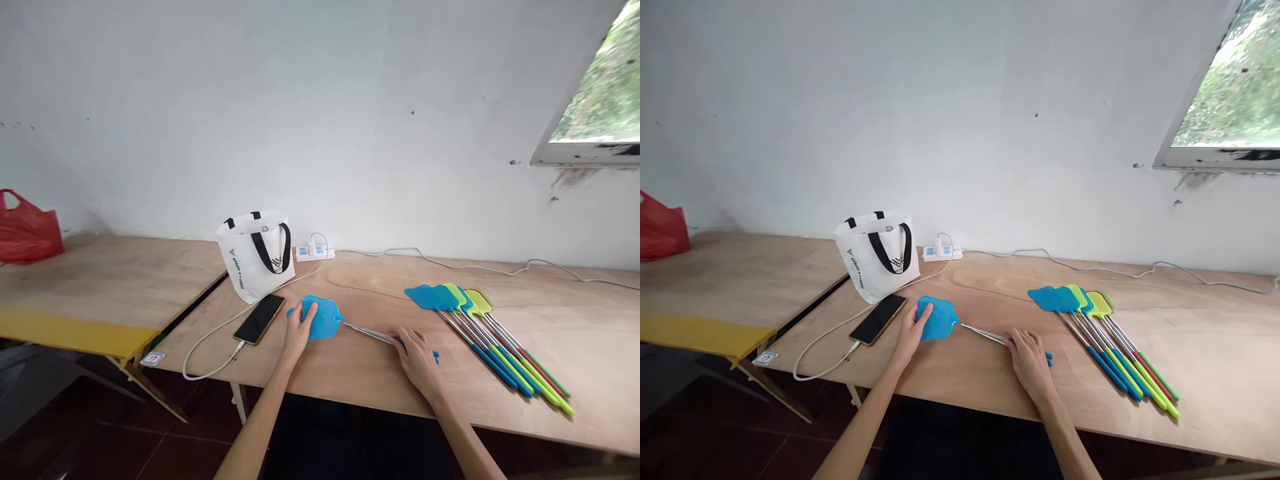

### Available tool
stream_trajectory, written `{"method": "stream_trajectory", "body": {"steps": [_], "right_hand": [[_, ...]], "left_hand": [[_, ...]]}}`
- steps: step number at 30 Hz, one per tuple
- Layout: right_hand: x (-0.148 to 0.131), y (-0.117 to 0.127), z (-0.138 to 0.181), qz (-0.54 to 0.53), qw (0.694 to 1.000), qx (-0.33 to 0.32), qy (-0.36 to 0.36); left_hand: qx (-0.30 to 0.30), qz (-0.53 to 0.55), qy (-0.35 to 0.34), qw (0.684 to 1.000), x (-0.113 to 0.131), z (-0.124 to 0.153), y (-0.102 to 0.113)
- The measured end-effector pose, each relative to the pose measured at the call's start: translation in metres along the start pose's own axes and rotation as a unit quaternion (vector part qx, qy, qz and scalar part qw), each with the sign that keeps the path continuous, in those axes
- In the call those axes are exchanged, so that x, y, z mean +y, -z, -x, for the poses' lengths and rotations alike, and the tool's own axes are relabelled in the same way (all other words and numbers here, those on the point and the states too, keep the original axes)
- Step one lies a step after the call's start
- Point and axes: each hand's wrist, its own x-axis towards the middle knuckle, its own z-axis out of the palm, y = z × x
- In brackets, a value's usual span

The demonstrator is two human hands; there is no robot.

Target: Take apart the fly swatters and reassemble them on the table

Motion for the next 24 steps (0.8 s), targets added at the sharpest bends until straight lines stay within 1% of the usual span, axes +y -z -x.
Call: {"method": "stream_trajectory", "body": {"steps": [4, 7, 11, 14, 20, 24], "right_hand": [[-0.002, 0.001, -0.001, -0.005, 1.0, 0.011, 0.025], [-0.005, 0.002, -0.001, -0.006, 0.999, 0.016, 0.036], [-0.009, 0.003, -0.001, -0.022, 0.999, 0.028, 0.031], [-0.011, 0.005, -0.001, -0.029, 0.999, 0.039, 0.022], [-0.011, 0.005, -0.002, -0.009, 0.999, 0.037, 0.037], [-0.011, 0.005, -0.002, -0.022, 0.999, 0.025, 0.039]], "left_hand": [[0.024, 0.023, 0.017, 0.999, 0.0, -0.002, 0.001], [0.029, 0.035, 0.028, 0.999, 0.0, -0.002, 0.002], [0.026, 0.052, 0.055, 0.997, -0.001, -0.001, 0.003], [0.03, 0.051, 0.061, 0.996, 0.0, -0.001, 0.003], [0.011, 0.055, 0.067, 0.996, 0.003, -0.001, 0.002], [0.002, 0.068, 0.084, 0.994, 0.004, 0.0, 0.003]]}}
